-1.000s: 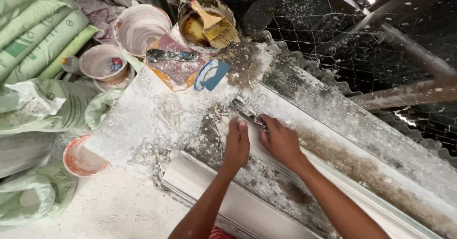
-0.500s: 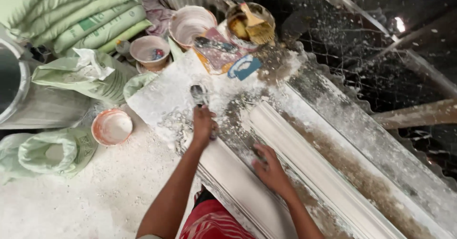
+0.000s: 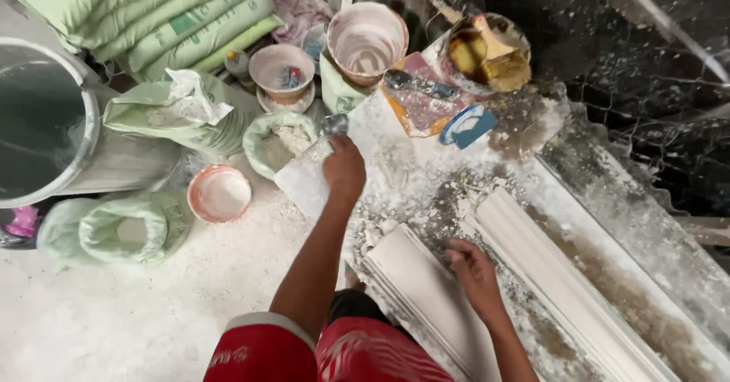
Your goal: The person uses a scraper or spatula to refine and clean decorative plaster moldings.
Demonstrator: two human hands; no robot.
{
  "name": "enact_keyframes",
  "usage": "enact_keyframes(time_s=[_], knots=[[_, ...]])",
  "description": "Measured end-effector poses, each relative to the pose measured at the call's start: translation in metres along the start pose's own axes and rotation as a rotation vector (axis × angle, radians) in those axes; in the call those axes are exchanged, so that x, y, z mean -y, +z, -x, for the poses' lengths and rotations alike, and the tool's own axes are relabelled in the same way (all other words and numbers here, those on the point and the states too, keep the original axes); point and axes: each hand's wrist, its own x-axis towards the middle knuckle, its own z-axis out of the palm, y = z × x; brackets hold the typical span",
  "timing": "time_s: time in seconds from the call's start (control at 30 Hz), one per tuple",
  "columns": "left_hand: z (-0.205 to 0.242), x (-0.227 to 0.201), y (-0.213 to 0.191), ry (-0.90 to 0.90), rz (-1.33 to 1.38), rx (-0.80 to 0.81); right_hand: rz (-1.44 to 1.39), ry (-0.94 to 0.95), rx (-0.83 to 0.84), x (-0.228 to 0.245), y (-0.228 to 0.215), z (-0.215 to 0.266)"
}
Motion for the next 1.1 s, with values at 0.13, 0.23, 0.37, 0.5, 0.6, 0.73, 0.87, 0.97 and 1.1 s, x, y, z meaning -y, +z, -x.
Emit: enact_keyframes(time_s=[0.13, 0.23, 0.37, 0.5, 0.6, 0.73, 0.87, 0.97, 1.1], knots=[[0.039, -0.008, -0.001, 0.089, 0.023, 0.116, 0.011, 0.1, -0.082, 0.014, 0.019, -0.005], [0.026, 0.007, -0.021, 0.187, 0.361, 0.147, 0.016, 0.166, -0.067, 0.022, 0.025, -0.005], [-0.032, 0.033, -0.007, -0.233, 1.663, 0.303, 0.0, 0.161, -0.059, 0.036, 0.026, -0.012], [-0.028, 0.029, 0.018, -0.669, 2.071, 0.381, 0.008, 0.153, -0.035, 0.038, 0.026, -0.007], [0.024, 0.023, 0.037, -0.619, 2.014, 0.389, -0.037, 0.187, -0.105, 0.013, 0.0, 0.011], [0.067, 0.007, -0.003, -0.455, 1.633, 0.537, -0.051, 0.33, -0.295, 0.005, -0.035, 0.043], [0.064, -0.031, -0.039, -0.039, 1.224, 0.426, 0.016, 0.353, -0.404, -0.058, -0.086, 0.088], [0.058, -0.077, -0.066, 0.369, 0.891, 0.276, 0.156, 0.432, -0.528, -0.099, -0.113, 0.126], [0.05, -0.141, -0.07, 0.784, 0.518, 0.33, 0.419, 0.569, -0.654, -0.14, -0.16, 0.177]])
